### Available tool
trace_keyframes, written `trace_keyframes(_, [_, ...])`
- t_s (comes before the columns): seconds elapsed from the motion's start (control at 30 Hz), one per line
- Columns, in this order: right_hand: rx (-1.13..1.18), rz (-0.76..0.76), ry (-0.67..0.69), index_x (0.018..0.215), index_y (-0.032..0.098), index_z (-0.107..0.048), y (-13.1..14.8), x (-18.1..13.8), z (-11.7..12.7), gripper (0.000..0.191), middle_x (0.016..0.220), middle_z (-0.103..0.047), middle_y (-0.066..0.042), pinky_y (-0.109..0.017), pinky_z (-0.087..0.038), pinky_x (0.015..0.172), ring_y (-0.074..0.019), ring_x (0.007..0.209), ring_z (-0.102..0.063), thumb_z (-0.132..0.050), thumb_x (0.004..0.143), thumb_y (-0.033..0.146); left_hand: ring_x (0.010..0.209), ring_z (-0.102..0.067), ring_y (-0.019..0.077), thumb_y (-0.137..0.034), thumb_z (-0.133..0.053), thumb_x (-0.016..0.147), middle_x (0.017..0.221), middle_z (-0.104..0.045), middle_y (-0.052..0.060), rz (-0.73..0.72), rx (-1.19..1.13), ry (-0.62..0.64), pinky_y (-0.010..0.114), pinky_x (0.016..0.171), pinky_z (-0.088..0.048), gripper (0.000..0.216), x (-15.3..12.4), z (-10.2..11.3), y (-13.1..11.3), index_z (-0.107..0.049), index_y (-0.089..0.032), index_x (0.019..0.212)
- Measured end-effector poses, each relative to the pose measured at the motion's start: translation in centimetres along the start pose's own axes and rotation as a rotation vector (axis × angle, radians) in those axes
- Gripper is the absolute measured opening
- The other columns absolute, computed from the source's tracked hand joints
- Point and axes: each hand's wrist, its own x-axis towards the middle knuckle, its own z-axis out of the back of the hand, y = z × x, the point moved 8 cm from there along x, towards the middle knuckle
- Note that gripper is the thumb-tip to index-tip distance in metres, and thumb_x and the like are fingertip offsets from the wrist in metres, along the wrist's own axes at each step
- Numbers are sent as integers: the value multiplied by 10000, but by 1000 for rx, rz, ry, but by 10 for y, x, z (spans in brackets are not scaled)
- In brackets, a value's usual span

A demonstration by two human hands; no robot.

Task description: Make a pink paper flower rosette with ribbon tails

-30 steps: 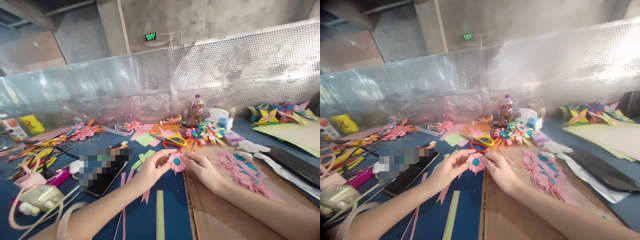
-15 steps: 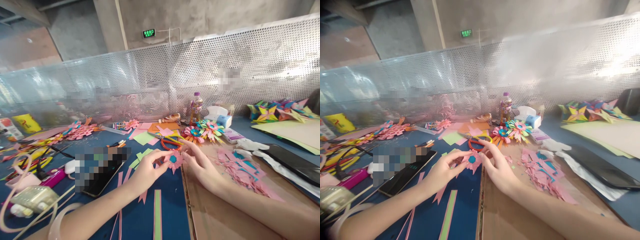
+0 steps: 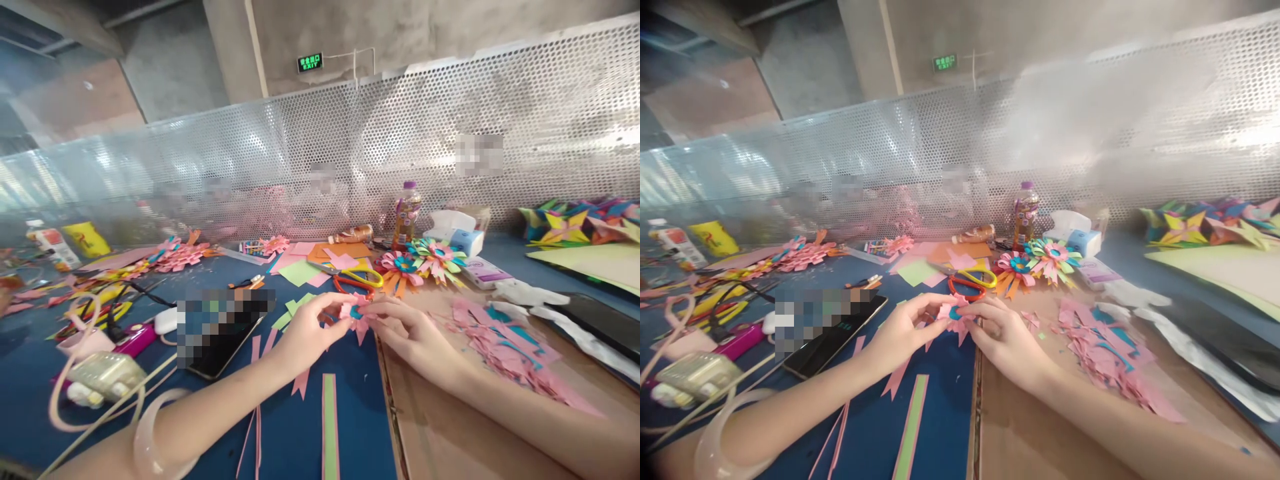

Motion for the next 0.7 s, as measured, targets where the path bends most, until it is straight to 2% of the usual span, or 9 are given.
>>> trace_keyframes(0.3, [49, -69, -21, 1011, 245, -571, -11, -2, 1, 208, 983, -606, 10, -296, -401, 837, -150, 903, -552, -466, 843, 308, 924, -588, 168, -254, -474, 838, 1027, -641, 20, 33, -22, 8, 319, 840, -456, 237, 0, 1, 5, -624, -233, 1020])
trace_keyframes(0.43, [72, -82, -44, 971, 238, -562, -15, -2, 4, 182, 973, -598, 14, -298, -386, 833, -152, 917, -538, -444, 832, 249, 1021, -550, 168, -219, -469, 835, 1062, -626, 16, -39, 66, -57, 312, 886, -429, 228, -1, 3, -5, -651, -243, 971])
trace_keyframes(0.5, [92, -95, -41, 937, 235, -563, -17, -4, 4, 187, 968, -597, 16, -296, -382, 823, -153, 921, -533, -418, 823, 209, 1040, -538, 171, -222, -475, 833, 1087, -613, 19, -86, 110, -114, 309, 874, -435, 221, 2, 12, -14, -654, -243, 962])
trace_keyframes(0.57, [96, -109, -12, 874, 228, -572, -16, -5, 3, 189, 932, -598, 17, -289, -388, 788, -154, 898, -536, -402, 807, 178, 1024, -545, 173, -241, -486, 832, 1103, -608, 21, -132, 125, -209, 314, 856, -446, 219, 8, 39, -27, -642, -240, 986])
trace_keyframes(0.6, [90, -117, 8, 841, 224, -574, -16, -5, 2, 189, 893, -598, 19, -284, -391, 758, -153, 862, -541, -399, 798, 168, 1011, -549, 173, -245, -495, 830, 1108, -608, 18, -151, 137, -279, 317, 850, -448, 222, 11, 62, -35, -632, -239, 1005])
trace_keyframes(0.7, [60, -126, 46, 781, 217, -575, -12, -6, -1, 187, 783, -586, 26, -271, -389, 687, -140, 743, -540, -401, 775, 147, 933, -564, 158, -205, -526, 813, 1032, -630, 33, -240, 130, -642, 315, 831, -445, 200, 7, 164, -64, -626, -171, 983])
